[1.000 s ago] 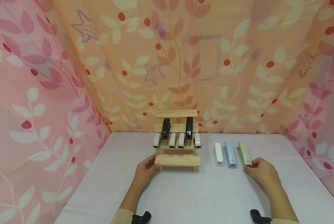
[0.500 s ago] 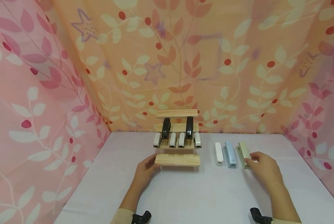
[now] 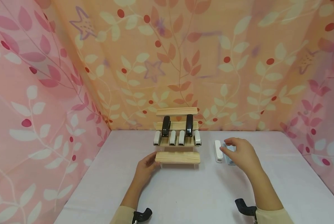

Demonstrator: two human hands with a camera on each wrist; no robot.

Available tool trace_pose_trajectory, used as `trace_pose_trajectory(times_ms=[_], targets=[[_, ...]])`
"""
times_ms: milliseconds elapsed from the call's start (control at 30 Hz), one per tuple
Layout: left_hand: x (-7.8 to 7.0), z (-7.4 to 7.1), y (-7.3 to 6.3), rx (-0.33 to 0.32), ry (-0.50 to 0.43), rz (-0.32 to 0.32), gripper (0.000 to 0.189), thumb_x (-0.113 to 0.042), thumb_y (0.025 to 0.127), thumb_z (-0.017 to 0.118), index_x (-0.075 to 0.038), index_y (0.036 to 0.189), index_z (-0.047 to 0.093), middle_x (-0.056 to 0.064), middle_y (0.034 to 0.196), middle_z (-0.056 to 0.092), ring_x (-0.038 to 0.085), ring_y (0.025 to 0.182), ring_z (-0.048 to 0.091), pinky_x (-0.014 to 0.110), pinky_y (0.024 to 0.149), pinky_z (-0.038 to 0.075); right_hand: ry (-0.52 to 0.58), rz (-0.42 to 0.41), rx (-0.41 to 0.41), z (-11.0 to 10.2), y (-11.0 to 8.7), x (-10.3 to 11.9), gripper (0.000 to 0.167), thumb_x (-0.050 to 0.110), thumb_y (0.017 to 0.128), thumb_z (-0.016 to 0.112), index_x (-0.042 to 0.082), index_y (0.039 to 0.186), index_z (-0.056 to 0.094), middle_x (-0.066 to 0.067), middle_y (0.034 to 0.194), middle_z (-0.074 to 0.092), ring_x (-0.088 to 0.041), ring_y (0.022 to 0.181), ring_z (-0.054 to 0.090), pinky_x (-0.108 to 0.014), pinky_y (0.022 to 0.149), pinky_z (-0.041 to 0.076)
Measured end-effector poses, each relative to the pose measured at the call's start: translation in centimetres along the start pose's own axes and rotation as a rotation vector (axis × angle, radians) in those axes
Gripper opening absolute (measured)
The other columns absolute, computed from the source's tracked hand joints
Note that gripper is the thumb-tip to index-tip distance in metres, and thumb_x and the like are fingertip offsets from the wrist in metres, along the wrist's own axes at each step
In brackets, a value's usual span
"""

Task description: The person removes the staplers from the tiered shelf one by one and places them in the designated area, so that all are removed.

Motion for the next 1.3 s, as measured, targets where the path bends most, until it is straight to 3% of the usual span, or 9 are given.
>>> trace_pose_trajectory(times_ms=[200,333,600,733,1100,1300], targets=[[0.2,0.2,0.0,0.006,-0.002,-0.01,0.066,-0.042,0.086,0.08,-0.017,0.143,0.06,0.002,0.145,0.061,0.024,0.141,0.051,0.045,0.12,0.04,-0.01,-0.053,0.014,0.6,1.9,3.1,0.056,0.05,0.094,0.072,0.003,0.125,0.069,-0.018,0.119,0.072,-0.041,0.113,0.061,-0.062,0.092,0.051],[0.2,0.2,0.1,0.002,0.003,-0.008,0.067,-0.043,0.085,0.08,-0.017,0.143,0.06,0.002,0.145,0.061,0.023,0.141,0.052,0.044,0.119,0.04,-0.008,-0.055,0.045,1.0,3.4,4.7,0.06,0.055,0.093,0.071,0.005,0.127,0.069,-0.016,0.12,0.072,-0.041,0.117,0.06,-0.063,0.095,0.05],[0.2,0.1,0.0,-0.003,0.005,-0.005,0.067,-0.041,0.086,0.081,-0.016,0.143,0.06,0.002,0.145,0.061,0.022,0.141,0.051,0.043,0.119,0.041,0.015,-0.08,0.109,1.8,6.1,7.4,0.048,0.043,0.095,0.073,0.012,0.132,0.069,-0.016,0.121,0.072,-0.04,0.118,0.06,-0.062,0.094,0.051],[0.0,0.0,0.1,-0.005,0.001,-0.004,0.066,-0.041,0.086,0.081,-0.016,0.143,0.06,0.001,0.145,0.061,0.022,0.141,0.051,0.043,0.119,0.042,0.008,-0.086,0.132,2.1,7.2,8.8,0.053,0.044,0.095,0.072,0.007,0.133,0.067,-0.017,0.12,0.071,-0.039,0.116,0.062,-0.059,0.093,0.052],[-0.1,0.0,0.1,0.004,-0.007,-0.005,0.068,-0.042,0.085,0.081,-0.016,0.144,0.059,0.002,0.146,0.061,0.024,0.141,0.052,0.044,0.119,0.041,-0.013,-0.038,0.161,3.4,8.8,10.5,0.069,0.053,0.089,0.075,-0.002,0.131,0.066,-0.02,0.121,0.072,-0.039,0.112,0.067,-0.056,0.091,0.056],[0.1,-0.1,0.1,0.005,-0.024,0.013,0.065,-0.035,0.086,0.081,-0.013,0.143,0.059,0.004,0.143,0.063,0.025,0.141,0.052,0.044,0.12,0.04,-0.017,-0.023,0.167,3.6,9.1,11.1,0.061,0.053,0.087,0.077,0.003,0.123,0.072,-0.015,0.112,0.076,-0.033,0.099,0.07,-0.049,0.078,0.057]])
Point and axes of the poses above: each hand's wrist, its own y-axis towards the middle knuckle, its own z-axis out of the palm, x = y × z, the point moved 4 cm from there along y, towards the middle knuckle
